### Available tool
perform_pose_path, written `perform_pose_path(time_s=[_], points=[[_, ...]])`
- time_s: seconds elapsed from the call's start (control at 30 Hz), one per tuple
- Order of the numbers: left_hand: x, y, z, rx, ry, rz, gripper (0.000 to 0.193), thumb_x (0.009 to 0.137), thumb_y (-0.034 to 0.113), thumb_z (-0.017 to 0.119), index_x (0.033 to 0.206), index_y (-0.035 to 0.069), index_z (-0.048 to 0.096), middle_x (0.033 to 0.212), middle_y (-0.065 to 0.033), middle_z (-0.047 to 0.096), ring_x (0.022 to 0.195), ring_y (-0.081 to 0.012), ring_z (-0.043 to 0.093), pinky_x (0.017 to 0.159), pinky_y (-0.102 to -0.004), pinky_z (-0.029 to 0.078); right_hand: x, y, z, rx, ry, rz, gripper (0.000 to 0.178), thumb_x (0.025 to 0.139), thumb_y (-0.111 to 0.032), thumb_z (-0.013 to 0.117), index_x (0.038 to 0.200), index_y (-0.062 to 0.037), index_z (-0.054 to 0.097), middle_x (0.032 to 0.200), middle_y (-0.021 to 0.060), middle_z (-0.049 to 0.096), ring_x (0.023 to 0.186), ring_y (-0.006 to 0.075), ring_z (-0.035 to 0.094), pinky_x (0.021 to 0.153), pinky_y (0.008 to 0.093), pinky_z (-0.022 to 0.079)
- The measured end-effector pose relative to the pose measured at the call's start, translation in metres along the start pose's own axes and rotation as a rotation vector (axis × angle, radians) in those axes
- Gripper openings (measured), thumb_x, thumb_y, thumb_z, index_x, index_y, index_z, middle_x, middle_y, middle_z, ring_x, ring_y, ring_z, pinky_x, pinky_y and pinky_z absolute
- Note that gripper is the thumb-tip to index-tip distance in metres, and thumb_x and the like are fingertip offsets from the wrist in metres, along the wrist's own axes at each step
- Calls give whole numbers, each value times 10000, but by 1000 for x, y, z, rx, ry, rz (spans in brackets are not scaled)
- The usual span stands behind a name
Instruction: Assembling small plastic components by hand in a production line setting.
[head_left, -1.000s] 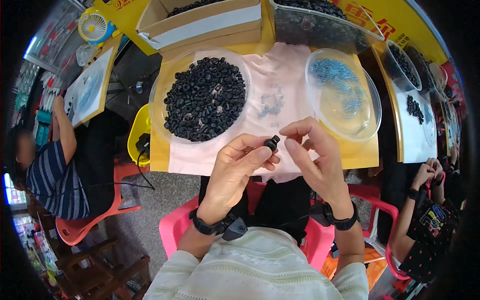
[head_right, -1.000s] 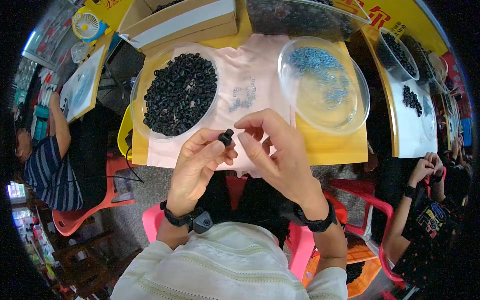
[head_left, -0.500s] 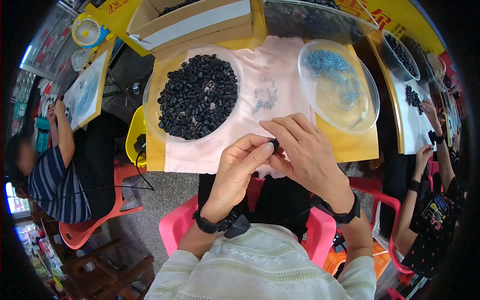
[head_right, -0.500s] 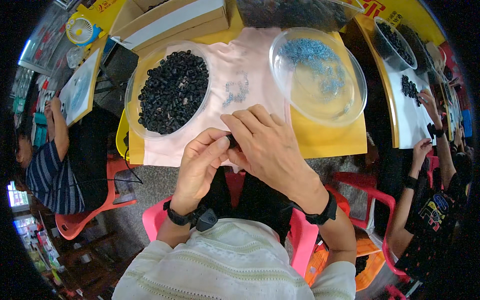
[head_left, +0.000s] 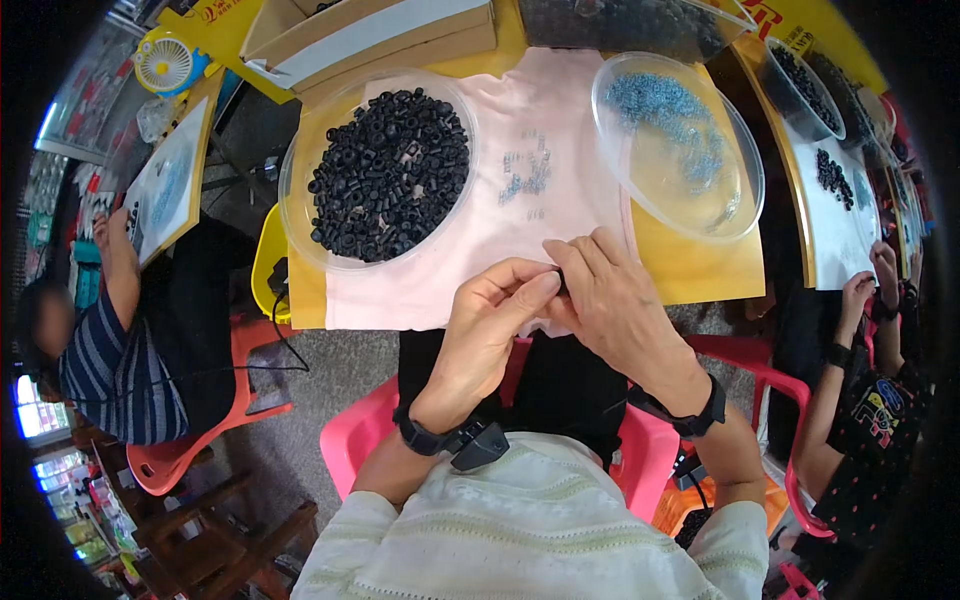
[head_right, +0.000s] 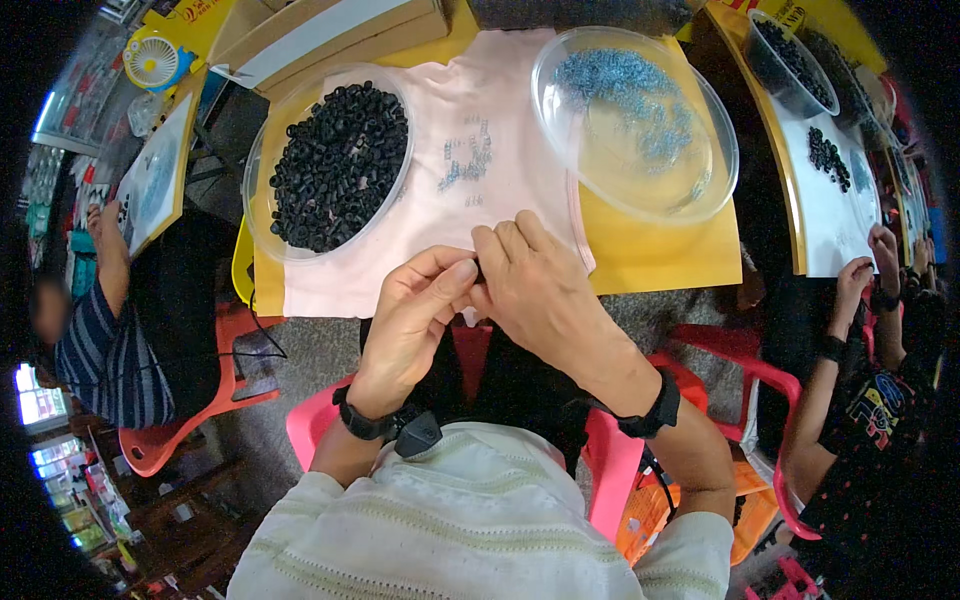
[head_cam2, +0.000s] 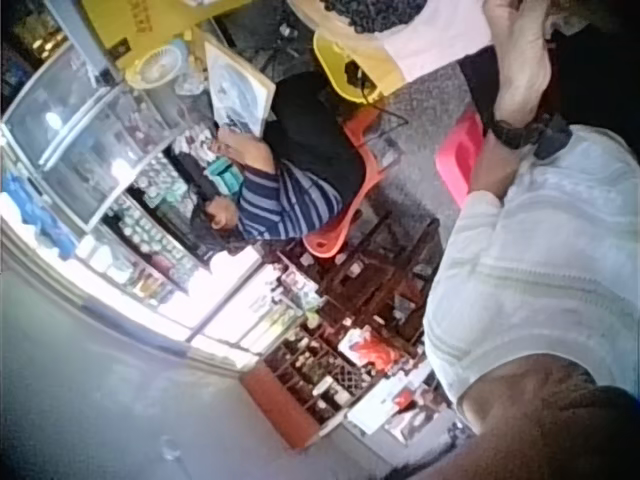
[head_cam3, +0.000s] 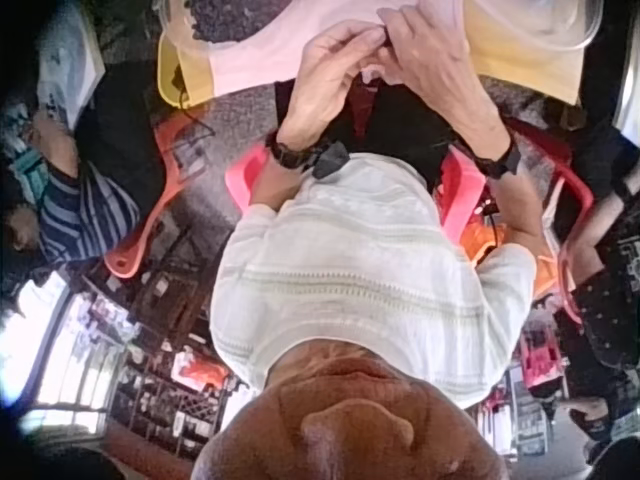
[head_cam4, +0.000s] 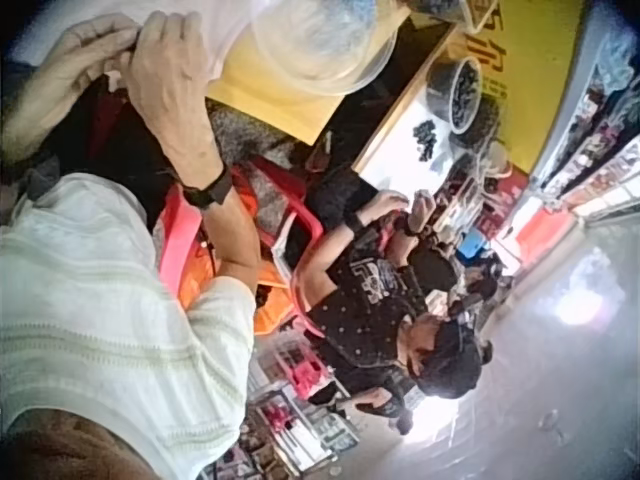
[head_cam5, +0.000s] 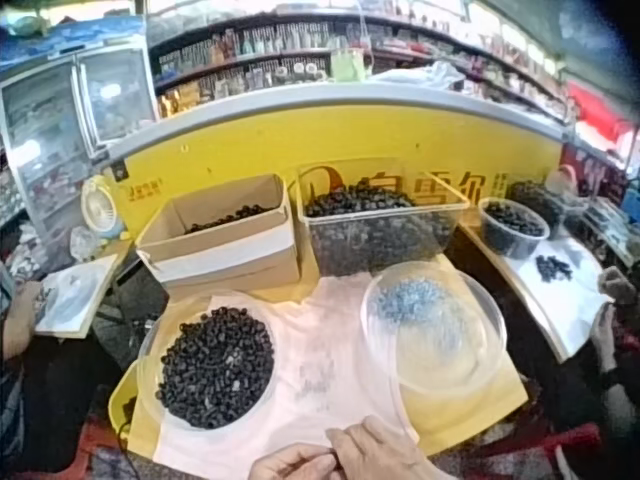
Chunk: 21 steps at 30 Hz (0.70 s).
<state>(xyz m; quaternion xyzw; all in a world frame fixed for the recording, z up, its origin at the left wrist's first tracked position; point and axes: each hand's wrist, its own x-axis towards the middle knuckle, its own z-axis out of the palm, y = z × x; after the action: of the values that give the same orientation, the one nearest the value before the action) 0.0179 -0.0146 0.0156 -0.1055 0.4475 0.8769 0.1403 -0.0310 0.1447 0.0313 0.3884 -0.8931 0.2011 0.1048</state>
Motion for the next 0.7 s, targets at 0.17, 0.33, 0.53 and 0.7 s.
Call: perform_pose_path(time_s=[0.17,0.33,0.53,0.7], points=[[1,0,7,-153,-81,36,241,980,133,554,1162,-21,590,943,-89,682,830,-153,671,735,-255,527,-5,0,6,73,148,110,480,720,-180,699,1148,-14,560,907,76,597,866,243,568,710,347,483],[2,-7,3,-46,35,58,234,947,79,603,1154,-31,605,949,-93,680,854,-144,658,776,-259,523,-9,-4,10,90,167,138,514,745,-159,693,1214,-5,551,949,86,614,880,250,577,731,348,491],[7,-6,-3,389,71,286,238,917,24,624,1148,-30,639,982,-79,677,916,-156,654,839,-267,515,-21,4,-6,293,154,251,427,814,-157,670,1199,-4,565,1042,137,620,949,310,572,789,399,491],[11,4,12,1095,67,566,272,833,-8,661,1105,-13,652,894,-80,648,825,-159,631,768,-259,497,-22,14,-2,203,327,306,350,804,-152,655,1119,-7,609,1077,135,610,982,335,566,844,409,479]])
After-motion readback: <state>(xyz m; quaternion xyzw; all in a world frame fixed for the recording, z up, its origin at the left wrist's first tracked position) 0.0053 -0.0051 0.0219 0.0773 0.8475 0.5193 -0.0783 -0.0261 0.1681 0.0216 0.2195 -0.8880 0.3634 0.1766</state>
